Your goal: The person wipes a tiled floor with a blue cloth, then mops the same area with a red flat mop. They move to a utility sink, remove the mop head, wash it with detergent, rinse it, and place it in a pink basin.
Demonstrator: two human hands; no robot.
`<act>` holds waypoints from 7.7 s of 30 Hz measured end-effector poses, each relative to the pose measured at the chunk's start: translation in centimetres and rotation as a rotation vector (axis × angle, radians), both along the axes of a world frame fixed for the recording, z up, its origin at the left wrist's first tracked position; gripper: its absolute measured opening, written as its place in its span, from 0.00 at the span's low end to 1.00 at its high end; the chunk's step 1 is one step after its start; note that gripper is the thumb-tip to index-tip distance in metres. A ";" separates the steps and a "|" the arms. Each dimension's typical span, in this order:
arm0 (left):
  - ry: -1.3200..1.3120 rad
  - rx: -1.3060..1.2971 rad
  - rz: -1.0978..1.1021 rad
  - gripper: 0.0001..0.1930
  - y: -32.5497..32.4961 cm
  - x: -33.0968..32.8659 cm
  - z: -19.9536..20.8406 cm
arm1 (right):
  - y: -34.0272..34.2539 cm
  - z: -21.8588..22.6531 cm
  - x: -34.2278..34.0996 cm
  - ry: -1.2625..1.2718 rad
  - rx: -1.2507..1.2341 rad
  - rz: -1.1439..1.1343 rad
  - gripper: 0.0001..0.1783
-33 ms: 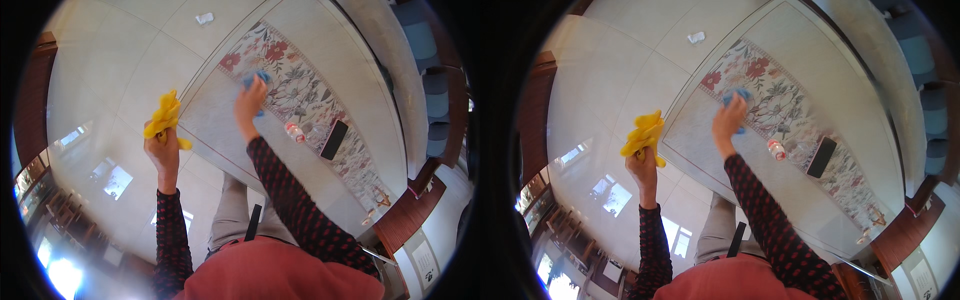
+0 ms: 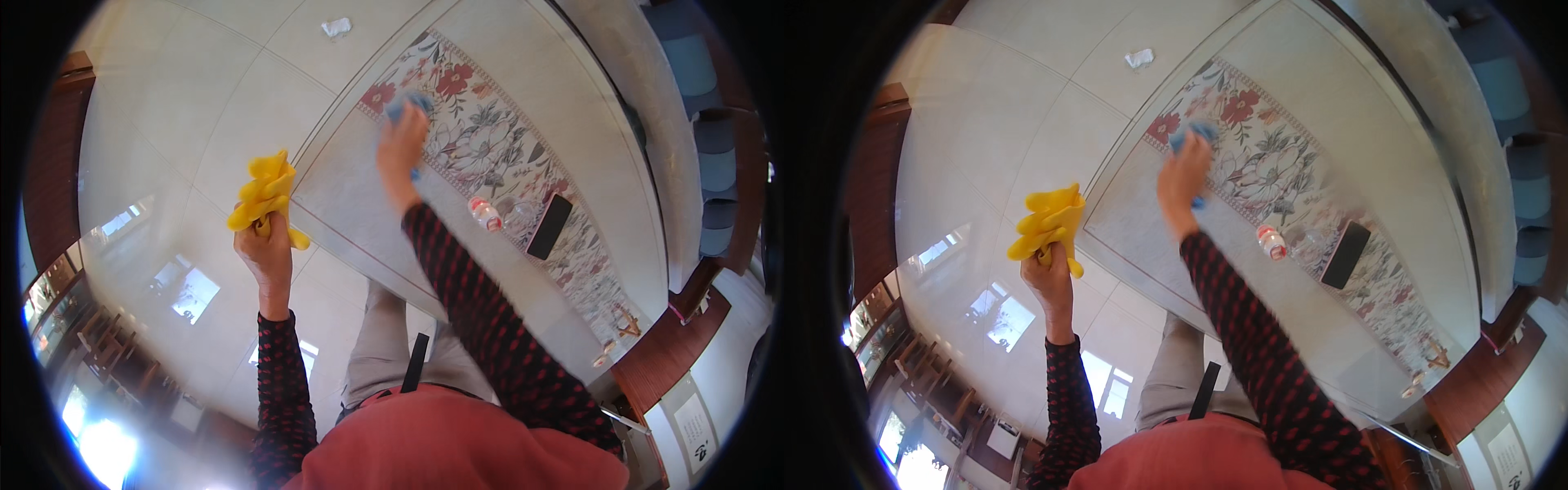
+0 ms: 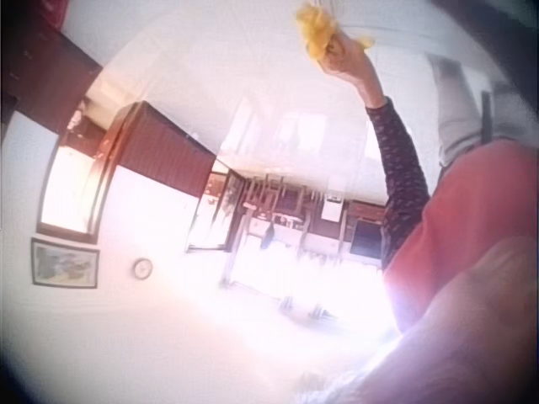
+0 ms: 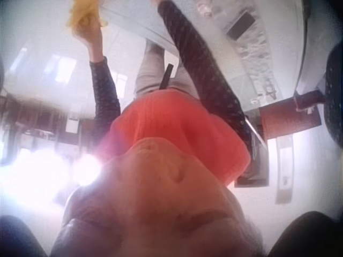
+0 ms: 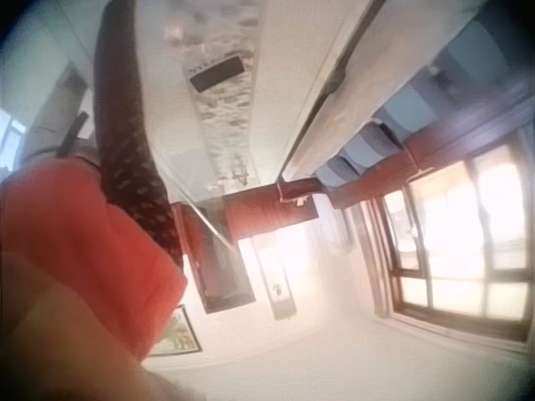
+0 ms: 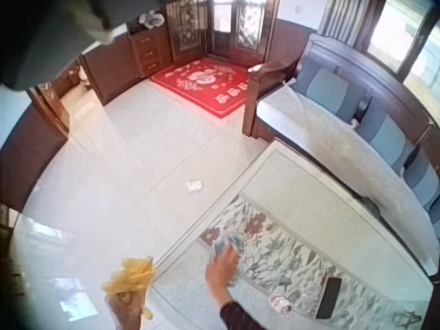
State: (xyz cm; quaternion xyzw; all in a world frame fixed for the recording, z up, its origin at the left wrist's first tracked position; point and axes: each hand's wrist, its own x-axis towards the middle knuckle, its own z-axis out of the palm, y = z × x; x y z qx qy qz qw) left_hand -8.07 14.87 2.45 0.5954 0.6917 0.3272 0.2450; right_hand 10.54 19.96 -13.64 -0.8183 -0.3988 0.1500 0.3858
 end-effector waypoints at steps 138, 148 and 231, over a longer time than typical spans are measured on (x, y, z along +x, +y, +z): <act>0.558 -0.658 -0.484 0.19 2.5 3.8 -15.7 | -7.8 -0.3 -5.2 0.298 -0.111 -0.290 0.27; 0.581 -0.684 -0.501 0.20 3.2 3.5 -15.3 | 12.6 6.3 9.3 -0.070 0.143 -0.028 0.22; 1.239 -0.501 -1.394 0.27 -22.1 47.9 -16.7 | -46.8 -0.6 32.4 -0.400 0.039 -0.296 0.18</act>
